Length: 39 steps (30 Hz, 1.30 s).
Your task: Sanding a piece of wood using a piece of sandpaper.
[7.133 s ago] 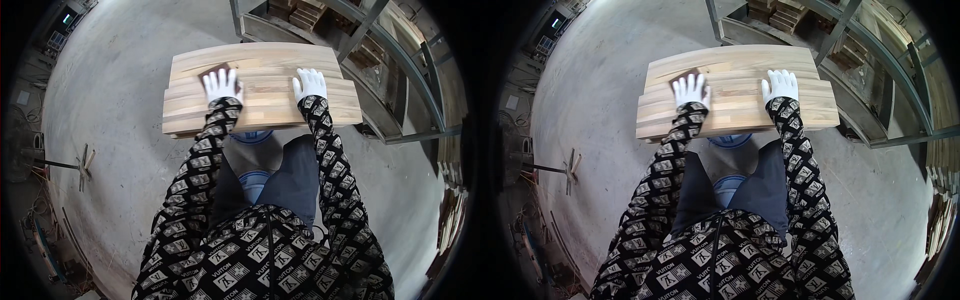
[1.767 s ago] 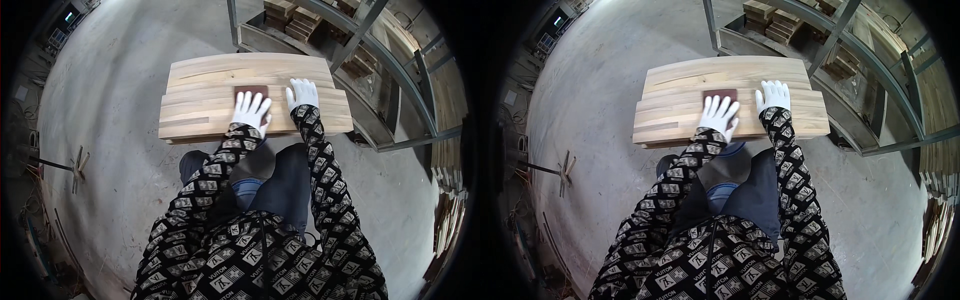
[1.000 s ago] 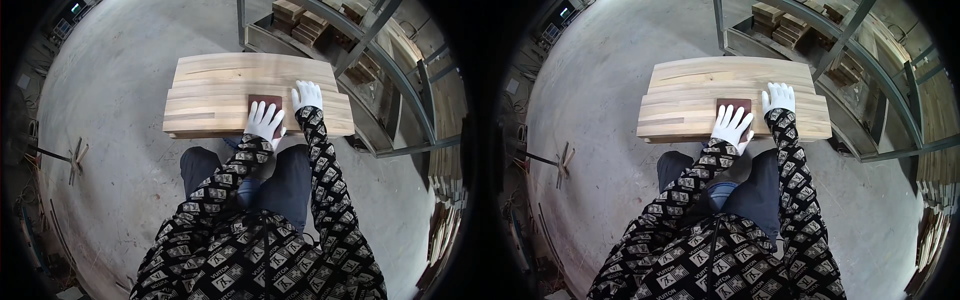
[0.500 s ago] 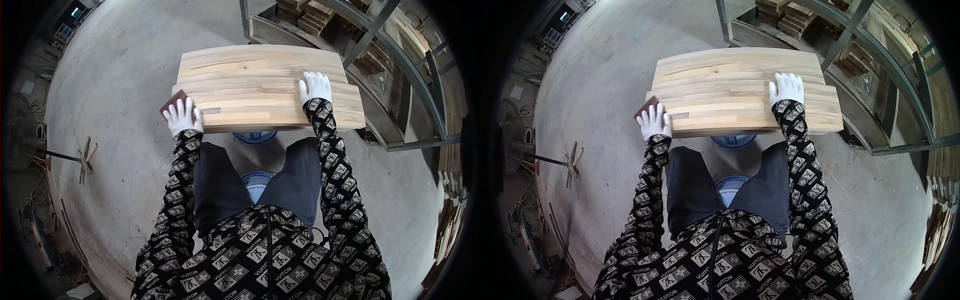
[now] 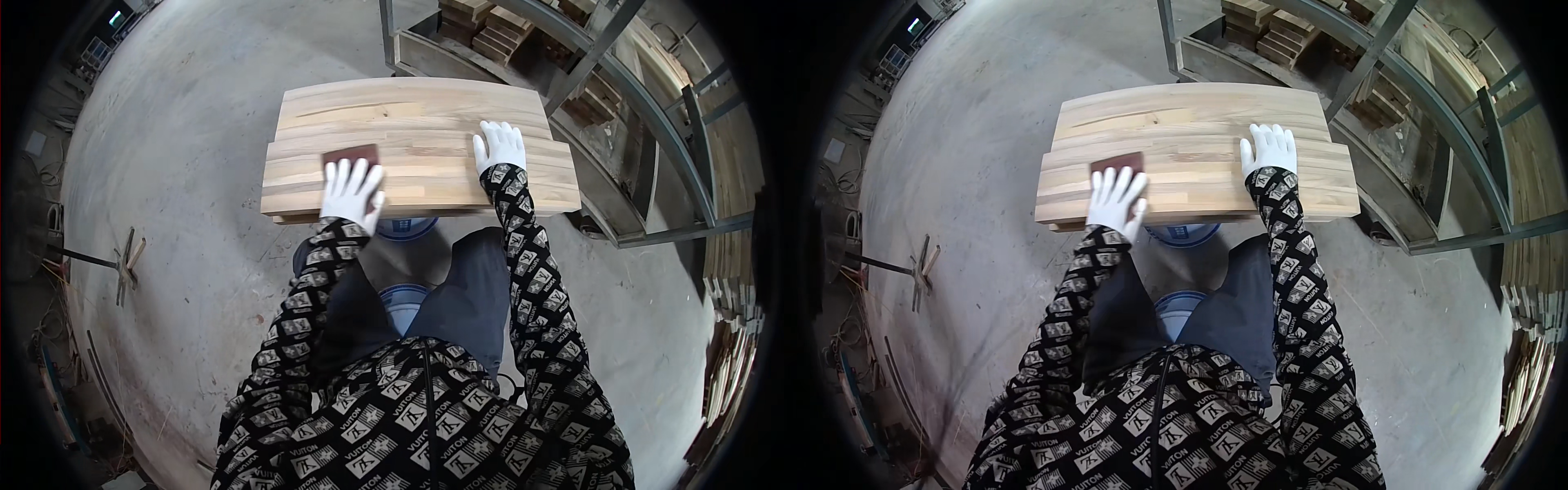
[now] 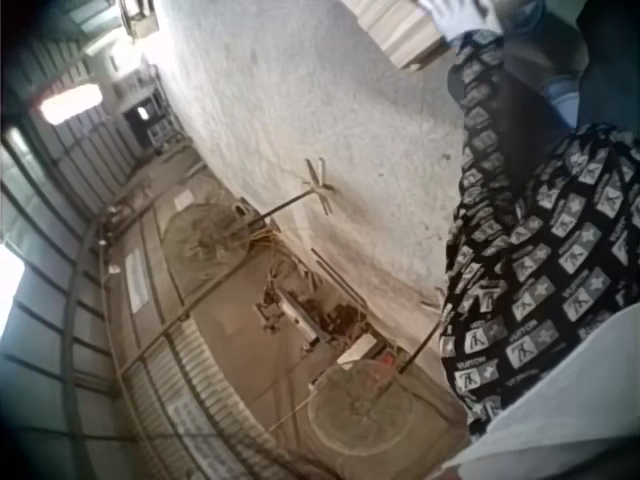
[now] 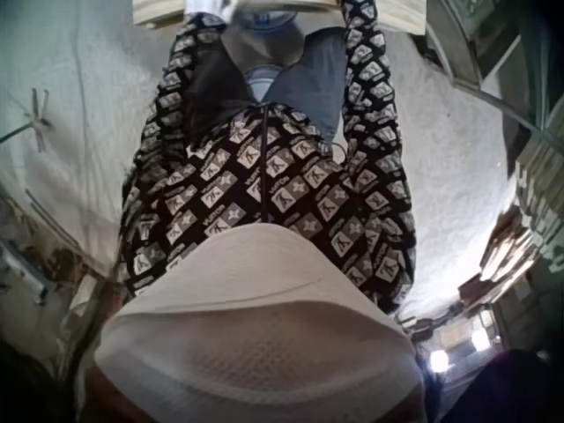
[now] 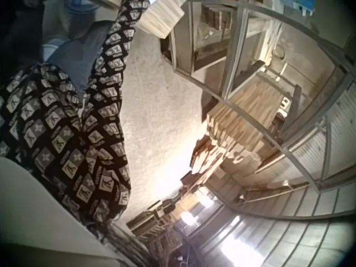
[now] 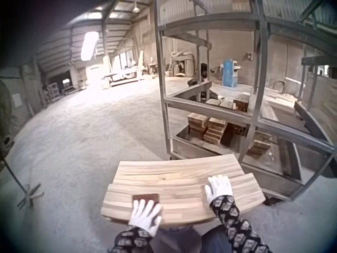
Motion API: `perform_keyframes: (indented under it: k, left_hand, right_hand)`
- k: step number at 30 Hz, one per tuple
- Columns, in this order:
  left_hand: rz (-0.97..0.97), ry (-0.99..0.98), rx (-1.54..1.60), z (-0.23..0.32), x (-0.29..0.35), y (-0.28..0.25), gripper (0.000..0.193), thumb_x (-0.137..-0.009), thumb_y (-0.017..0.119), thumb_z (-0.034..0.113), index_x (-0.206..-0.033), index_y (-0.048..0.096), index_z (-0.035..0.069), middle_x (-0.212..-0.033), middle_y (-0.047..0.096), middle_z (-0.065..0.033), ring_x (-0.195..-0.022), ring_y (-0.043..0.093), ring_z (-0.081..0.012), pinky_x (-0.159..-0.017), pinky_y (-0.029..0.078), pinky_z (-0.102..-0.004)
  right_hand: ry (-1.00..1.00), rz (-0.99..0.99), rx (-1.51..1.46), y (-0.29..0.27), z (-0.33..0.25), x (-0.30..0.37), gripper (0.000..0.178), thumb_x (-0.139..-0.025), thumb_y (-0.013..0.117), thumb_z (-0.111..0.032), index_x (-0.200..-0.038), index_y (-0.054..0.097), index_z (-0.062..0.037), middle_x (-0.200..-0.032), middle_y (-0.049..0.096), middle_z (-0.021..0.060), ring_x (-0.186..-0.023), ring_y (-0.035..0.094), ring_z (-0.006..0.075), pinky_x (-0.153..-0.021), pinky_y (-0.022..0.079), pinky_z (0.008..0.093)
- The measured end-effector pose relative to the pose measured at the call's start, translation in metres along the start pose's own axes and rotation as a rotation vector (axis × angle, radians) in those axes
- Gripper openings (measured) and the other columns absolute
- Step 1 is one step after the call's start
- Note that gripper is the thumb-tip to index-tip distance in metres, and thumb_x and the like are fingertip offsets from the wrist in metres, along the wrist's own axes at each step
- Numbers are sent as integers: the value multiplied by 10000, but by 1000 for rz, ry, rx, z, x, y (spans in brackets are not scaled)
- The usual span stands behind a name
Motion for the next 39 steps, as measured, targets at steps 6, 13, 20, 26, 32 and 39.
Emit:
perform_keyframes:
  k: [6,13,20,26,32,39]
  left_hand:
    - [101,-347,-349,-119,49,0,538,-949,583,327,-1461,522,172,-1462,520,-159,-1335,441,-438,-1183,233,-609]
    - [227,-167,-100,6,-23,14,449,-904,601,310,-1312,602,123,-1313,568,-196,-1269,473,-459,-1153,276,-616]
    - [191,130,267,99,-29,15,466,-899,618,275,-1343,586,135,-1353,545,-191,-1279,465,-465,-1154,282,-624]
    - [115,-145,-95,-27,4,7,490,-934,593,293,-1405,557,163,-1421,514,-182,-1325,427,-435,-1178,238,-612]
    - [106,-462,-346,-131,31,9,478,-970,553,342,-1424,548,193,-1485,484,-175,-1354,414,-445,-1177,231,-613]
    - [165,-118,2,25,-48,17,465,-900,627,304,-1327,604,124,-1327,560,-198,-1275,456,-483,-1156,271,-624]
  right_hand:
    - [14,-24,9,-1,-3,-6,376,-973,615,-296,-1291,626,-95,-1282,639,124,-1292,519,346,-1152,343,492]
    - [14,-32,26,-3,-4,-4,381,-971,616,-294,-1293,625,-90,-1283,638,126,-1289,521,347,-1155,342,485]
    - [-14,-18,-29,2,-6,-7,394,-958,616,-326,-1263,652,-78,-1244,664,142,-1266,544,350,-1150,342,490]
    - [-15,-4,7,-1,-2,-5,400,-959,616,-326,-1261,652,-67,-1250,659,150,-1268,540,351,-1153,336,489]
    - [-8,10,11,0,-8,-6,366,-965,618,-286,-1271,629,-85,-1279,639,123,-1266,525,339,-1147,341,482]
    - [-7,-11,18,-4,-6,-6,392,-960,612,-318,-1255,655,-63,-1241,664,151,-1259,545,353,-1156,330,488]
Point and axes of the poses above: each hand's wrist, its own x-axis away from the middle knuckle, its own y-axis out of the palm, z = x × y, the point moved 5 cm from there along -x, towards the middle knuckle
